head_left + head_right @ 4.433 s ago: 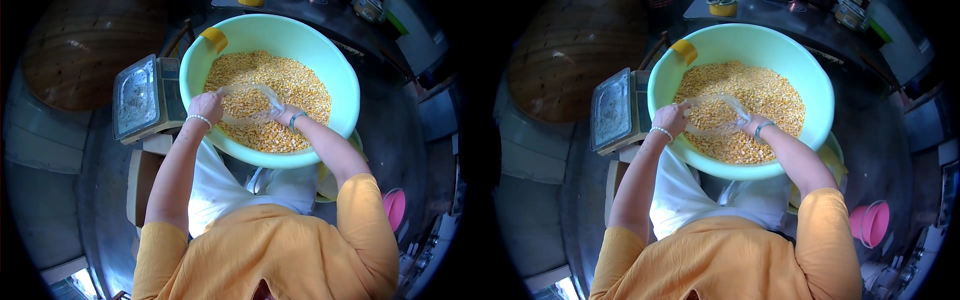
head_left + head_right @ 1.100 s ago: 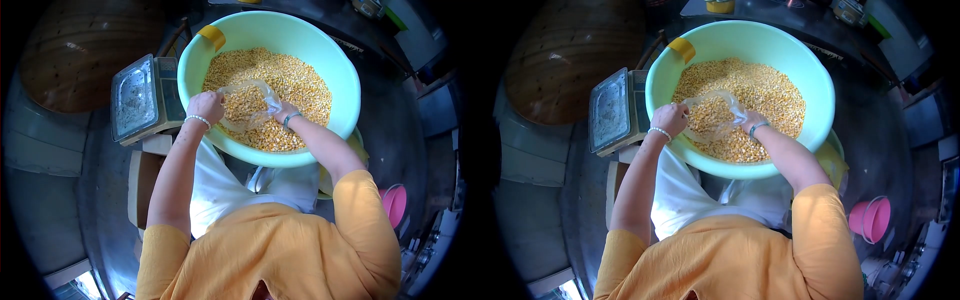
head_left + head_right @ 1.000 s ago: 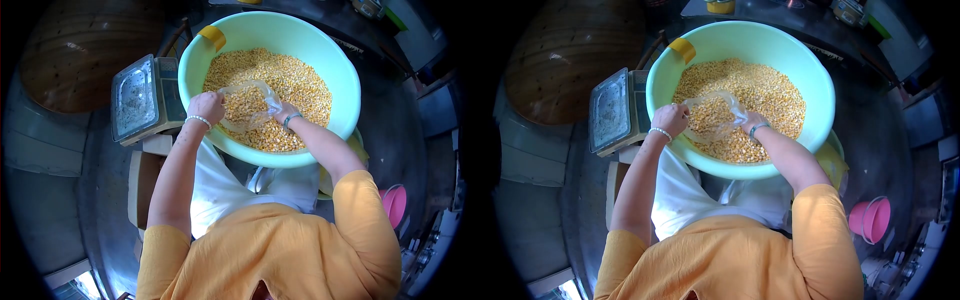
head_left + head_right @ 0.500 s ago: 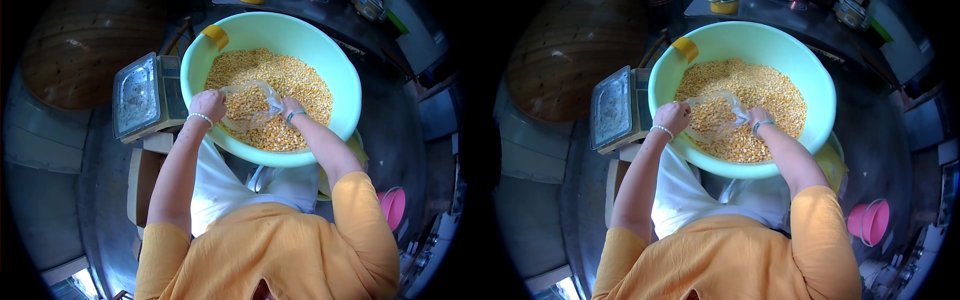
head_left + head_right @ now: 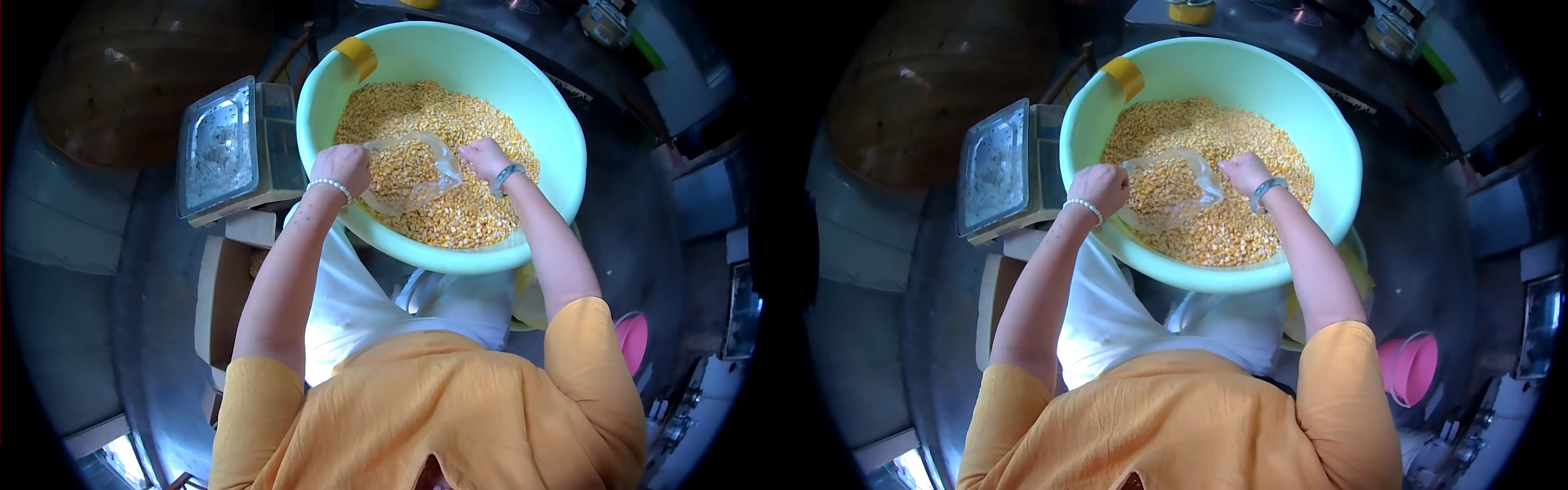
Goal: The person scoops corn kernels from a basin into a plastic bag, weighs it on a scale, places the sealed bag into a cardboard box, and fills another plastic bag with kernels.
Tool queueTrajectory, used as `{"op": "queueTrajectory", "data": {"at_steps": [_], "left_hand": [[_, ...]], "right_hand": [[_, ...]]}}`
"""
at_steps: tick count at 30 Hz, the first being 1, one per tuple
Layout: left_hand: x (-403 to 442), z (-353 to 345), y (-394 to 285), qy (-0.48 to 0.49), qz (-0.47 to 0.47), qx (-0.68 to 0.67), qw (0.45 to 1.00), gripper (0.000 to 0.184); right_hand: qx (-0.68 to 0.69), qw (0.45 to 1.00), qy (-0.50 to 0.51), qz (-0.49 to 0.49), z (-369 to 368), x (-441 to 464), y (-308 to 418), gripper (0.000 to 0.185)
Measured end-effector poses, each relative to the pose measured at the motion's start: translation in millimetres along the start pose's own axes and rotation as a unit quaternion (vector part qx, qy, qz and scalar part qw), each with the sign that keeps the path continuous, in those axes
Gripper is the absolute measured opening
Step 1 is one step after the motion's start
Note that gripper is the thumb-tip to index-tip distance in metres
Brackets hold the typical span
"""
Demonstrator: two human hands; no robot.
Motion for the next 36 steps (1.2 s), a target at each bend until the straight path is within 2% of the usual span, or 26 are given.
{"op": "queueTrajectory", "data": {"at_steps": [1, 2, 5, 8, 11, 12, 15, 19, 22, 25, 28, 31, 35, 36], "left_hand": [[0, -1, 1, 0.006, 0.004, 0.003, 1.000, 0.017], [0, 0, 0, 0.006, 0.005, 0.006, 1.000, 0.017], [1, -1, 2, -0.008, -0.003, 0.007, 1.000, 0.016], [4, -6, 9, -0.044, -0.028, -0.007, 0.999, 0.015], [2, -5, 9, -0.041, -0.026, -0.014, 0.999, 0.015], [2, -4, 8, -0.035, -0.019, -0.013, 0.999, 0.015], [1, -3, 8, -0.019, -0.006, -0.014, 1.000, 0.015], [1, -1, 7, -0.026, -0.011, -0.027, 0.999, 0.016], [1, -1, 8, -0.025, -0.009, -0.028, 0.999, 0.016], [0, 0, 7, -0.025, -0.010, -0.030, 0.999, 0.016], [0, 0, 6, -0.023, -0.008, -0.030, 0.999, 0.015], [1, -2, 8, -0.032, -0.012, -0.029, 0.999, 0.015], [1, -2, 8, -0.042, -0.020, -0.027, 0.999, 0.013], [2, -3, 8, -0.040, -0.021, -0.024, 0.999, 0.013]], "right_hand": [[0.074, 0.996, 0.035, -0.023, 5, -16, 16, 0.033], [0.104, 0.993, 0.057, 0.000, 8, -33, 40, 0.031], [0.097, 0.985, 0.129, 0.060, -4, -48, 84, 0.033], [0.038, 0.984, 0.164, 0.067, -37, -32, 105, 0.032], [-0.067, 0.990, 0.080, 0.100, -63, 17, 106, 0.033], [-0.124, 0.987, 0.059, 0.079, -65, 29, 105, 0.033], [-0.179, 0.981, -0.017, 0.078, -64, 50, 107, 0.032], [-0.221, 0.973, -0.034, 0.049, -58, 55, 108, 0.030], [-0.241, 0.969, -0.009, 0.044, -56, 54, 110, 0.028], [-0.146, 0.989, 0.032, -0.009, -58, 59, 99, 0.025], [-0.202, 0.979, 0.013, 0.039, -42, 41, 110, 0.024], [-0.215, 0.960, -0.060, 0.171, -35, 23, 119, 0.024], [-0.282, 0.902, -0.010, 0.326, -58, -18, 105, 0.041], [-0.344, 0.881, 0.025, 0.323, -64, -31, 103, 0.045]]}}
Point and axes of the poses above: each hand's wrist, its own x-axis towards the middle knuckle, its own z-axis out of the back of the hand, y = z × x, the point moved 7 cm from there along x, towards the middle knuckle, and after that the axes turned 15 degrees about -x, right-handed, at the moved point
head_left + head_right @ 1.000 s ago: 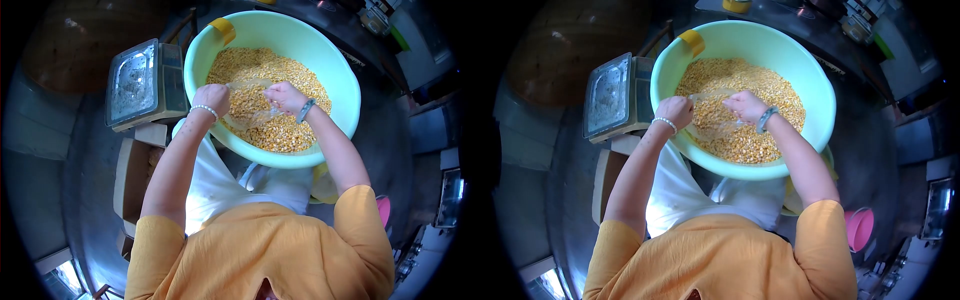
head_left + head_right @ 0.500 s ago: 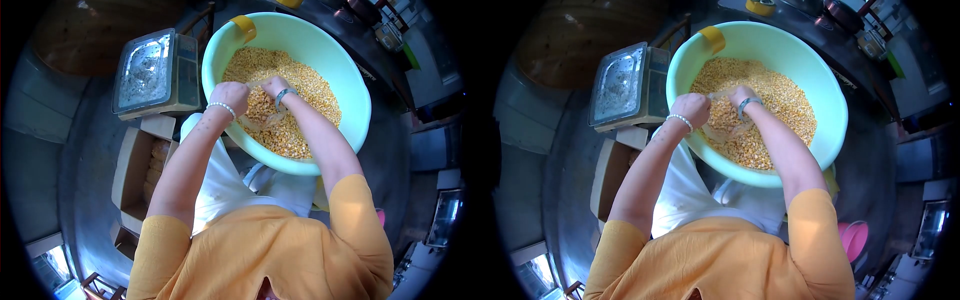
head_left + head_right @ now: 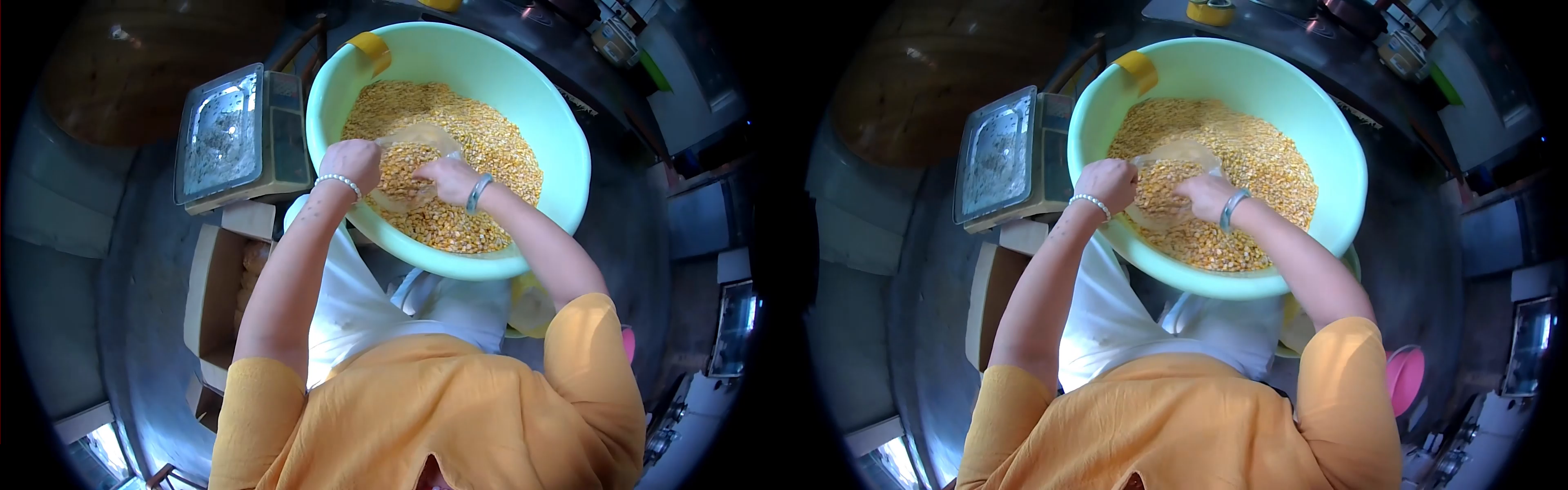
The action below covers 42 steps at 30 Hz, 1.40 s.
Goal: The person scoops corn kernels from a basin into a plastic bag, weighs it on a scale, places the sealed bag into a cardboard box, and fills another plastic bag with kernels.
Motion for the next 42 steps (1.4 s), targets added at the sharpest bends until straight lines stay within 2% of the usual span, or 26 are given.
{"op": "queueTrajectory", "data": {"at_steps": [2, 5, 6, 9, 12, 15, 18, 20, 23, 28, 31, 34, 40, 42], "left_hand": [[1, -1, 0, 0.007, 0.002, 0.010, 1.000, 0.014], [-1, 4, -8, 0.057, 0.033, 0.020, 0.998, 0.016], [-1, 4, -8, 0.051, 0.030, 0.020, 0.998, 0.016], [-2, 5, -9, 0.040, 0.022, 0.020, 0.999, 0.016], [-1, 5, -8, 0.031, 0.019, 0.019, 0.999, 0.015], [0, 0, -5, 0.018, 0.005, 0.018, 1.000, 0.014], [0, 1, -6, 0.016, -0.003, 0.023, 1.000, 0.017], [-1, -1, -4, -0.008, -0.027, 0.017, 0.999, 0.023], [-3, 6, -13, 0.024, 0.016, 0.029, 0.999, 0.035], [-2, 5, -8, 0.003, 0.013, 0.016, 1.000, 0.044], [-2, 5, -8, 0.007, 0.019, 0.018, 1.000, 0.044], [-2, 5, -9, 0.015, 0.025, 0.017, 0.999, 0.042], [-2, 6, -9, 0.013, 0.017, 0.013, 1.000, 0.040], [-2, 6, -9, 0.011, 0.016, 0.010, 1.000, 0.039]], "right_hand": [[-0.099, 0.989, 0.104, 0.030, -2, -21, 18, 0.052], [-0.148, 0.986, 0.031, 0.064, -17, -37, 15, 0.057], [-0.117, 0.989, 0.064, 0.056, -13, -41, 16, 0.058], [-0.076, 0.994, 0.033, 0.073, -5, -44, 11, 0.043], [0.106, 0.984, -0.144, -0.008, 52, -49, 2, 0.026], [0.209, 0.922, -0.314, -0.092, 44, -49, -56, 0.017], [0.244, 0.901, -0.217, -0.286, 11, -47, -113, 0.022], [0.186, 0.922, -0.159, -0.298, -36, -48, -138, 0.025], [0.095, 0.949, -0.055, -0.296, -78, -47, -139, 0.029], [0.064, 0.964, 0.095, -0.240, -87, -34, -104, 0.037], [0.053, 0.958, 0.121, -0.256, -62, -42, -80, 0.038], [0.063, 0.951, 0.076, -0.293, -76, -43, -88, 0.037], [0.096, 0.936, 0.077, -0.331, -95, -42, -97, 0.032], [0.063, 0.942, 0.085, -0.319, -91, -40, -96, 0.028]]}}
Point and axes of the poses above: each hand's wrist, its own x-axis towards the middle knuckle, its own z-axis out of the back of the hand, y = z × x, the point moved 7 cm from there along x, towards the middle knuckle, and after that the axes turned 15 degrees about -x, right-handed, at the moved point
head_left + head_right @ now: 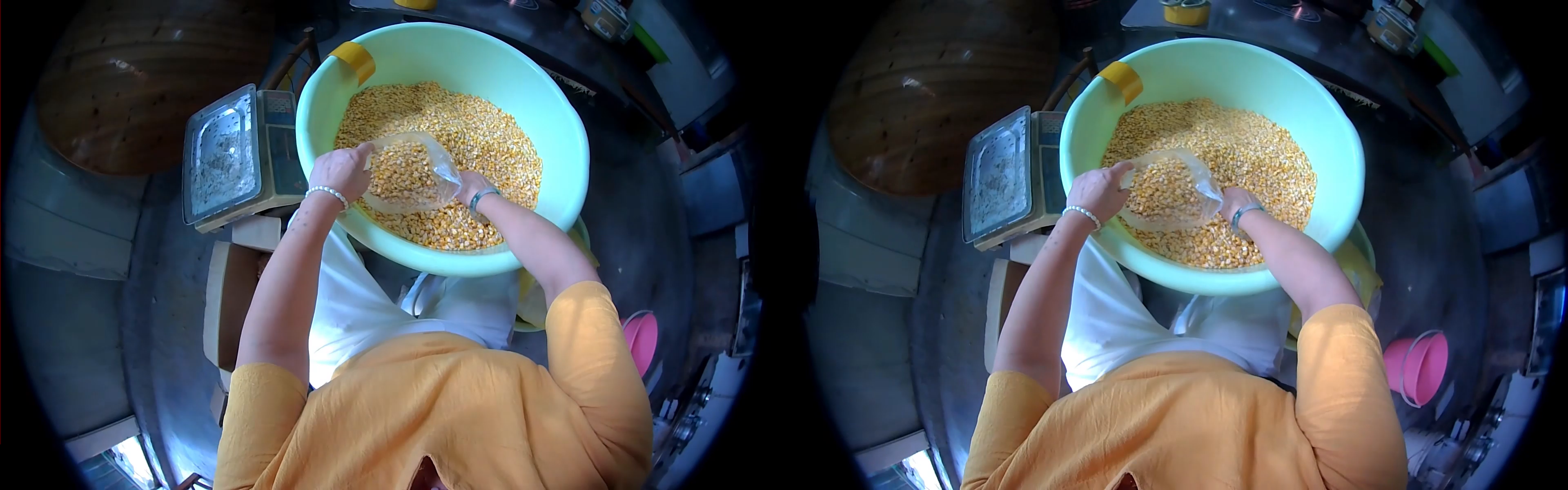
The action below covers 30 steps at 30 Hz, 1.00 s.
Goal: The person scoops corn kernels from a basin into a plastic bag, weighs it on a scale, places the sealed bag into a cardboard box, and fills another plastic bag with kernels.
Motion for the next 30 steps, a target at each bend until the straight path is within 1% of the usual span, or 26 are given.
{"op": "queueTrajectory", "data": {"at_steps": [4, 7, 10, 13, 14, 17, 18, 21, 23, 25, 27, 30], "left_hand": [[0, -1, 0, 0.003, 0.009, -0.002, 1.000, 0.039], [-2, 3, -4, 0.016, 0.012, 0.002, 1.000, 0.040], [-3, 5, -6, 0.020, 0.012, 0.001, 1.000, 0.041], [-3, 5, -6, 0.021, 0.012, 0.000, 1.000, 0.039], [-3, 4, -5, 0.021, 0.012, 0.001, 1.000, 0.038], [-3, 2, -2, 0.008, -0.003, -0.004, 1.000, 0.035], [-2, 0, 0, 0.008, 0.003, -0.005, 1.000, 0.035], [-1, 0, 2, 0.007, 0.010, -0.008, 1.000, 0.035], [-2, 2, 0, 0.002, 0.004, -0.013, 1.000, 0.035], [-2, 1, -1, 0.005, 0.004, -0.017, 1.000, 0.034], [-2, 3, 1, -0.006, 0.004, -0.020, 1.000, 0.031], [-2, 3, 2, -0.029, -0.008, -0.023, 0.999, 0.027]], "right_hand": [[-0.015, 0.999, -0.036, 0.008, 14, -3, 0, 0.023], [-0.028, 0.999, -0.024, 0.021, 12, -2, -1, 0.026], [-0.007, 0.999, -0.026, 0.038, 25, 1, -2, 0.029], [0.027, 0.995, -0.086, 0.037, 49, 0, -10, 0.032], [0.094, 0.991, -0.094, 0.002, 46, 9, -24, 0.036], [0.234, 0.965, -0.117, 0.003, 71, -5, -29, 0.038], [0.281, 0.954, -0.109, 0.006, 75, -5, -28, 0.038], [0.306, 0.936, -0.110, 0.134, 111, -25, 16, 0.038], [0.224, 0.962, -0.039, 0.150, 127, -48, 61, 0.039], [0.111, 0.968, -0.033, 0.223, 124, -52, 102, 0.038], [0.046, 0.968, -0.045, 0.242, 111, -39, 133, 0.035], [0.036, 0.981, -0.025, 0.190, 86, -3, 158, 0.026]]}}
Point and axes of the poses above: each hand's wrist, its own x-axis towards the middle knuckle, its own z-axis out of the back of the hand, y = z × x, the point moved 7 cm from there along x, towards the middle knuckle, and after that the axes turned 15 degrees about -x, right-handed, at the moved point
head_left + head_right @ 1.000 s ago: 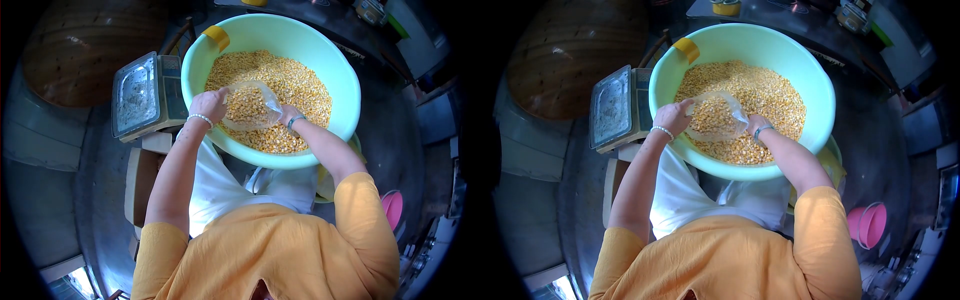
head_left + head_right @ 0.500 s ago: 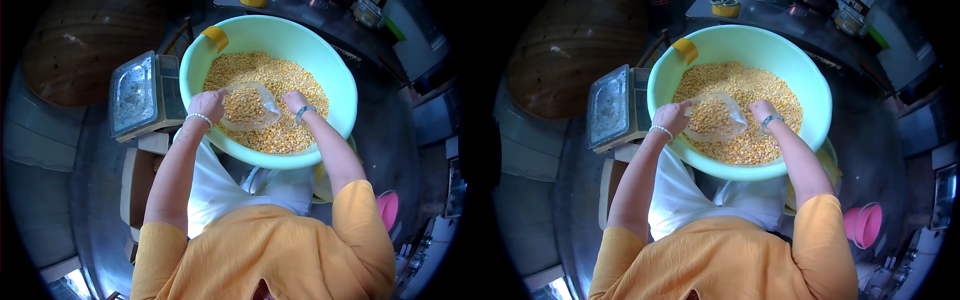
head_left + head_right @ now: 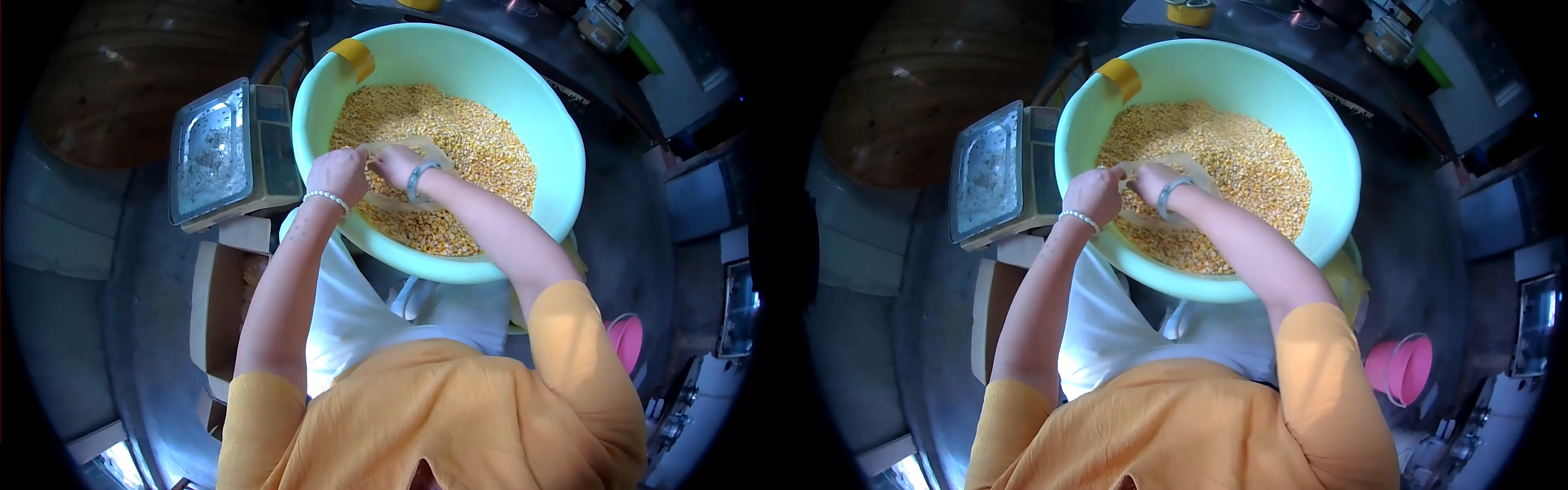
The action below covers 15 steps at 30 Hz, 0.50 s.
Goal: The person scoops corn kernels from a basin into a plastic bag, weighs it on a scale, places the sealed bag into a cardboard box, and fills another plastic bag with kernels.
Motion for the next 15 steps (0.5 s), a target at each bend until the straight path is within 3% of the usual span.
{"op": "queueTrajectory", "data": {"at_steps": [3, 7, 10, 13, 15], "left_hand": [[2, -2, 3, -0.007, -0.012, 0.003, 1.000, 0.022], [4, -4, 4, 0.004, -0.012, 0.015, 1.000, 0.017], [3, -1, 1, 0.008, -0.005, 0.005, 1.000, 0.019], [3, -3, 2, 0.011, 0.006, 0.012, 1.000, 0.022], [4, -5, 4, 0.015, 0.009, 0.024, 1.000, 0.024]], "right_hand": [[0.061, 0.992, -0.102, 0.041, -13, 26, 12, 0.021], [0.006, 0.989, -0.128, 0.077, -22, 41, 16, 0.019], [-0.021, 0.998, -0.033, 0.054, -13, 30, 9, 0.018], [0.102, 0.993, -0.048, 0.032, -4, 29, -7, 0.020], [0.110, 0.991, -0.062, 0.033, 3, 20, -15, 0.020]]}}
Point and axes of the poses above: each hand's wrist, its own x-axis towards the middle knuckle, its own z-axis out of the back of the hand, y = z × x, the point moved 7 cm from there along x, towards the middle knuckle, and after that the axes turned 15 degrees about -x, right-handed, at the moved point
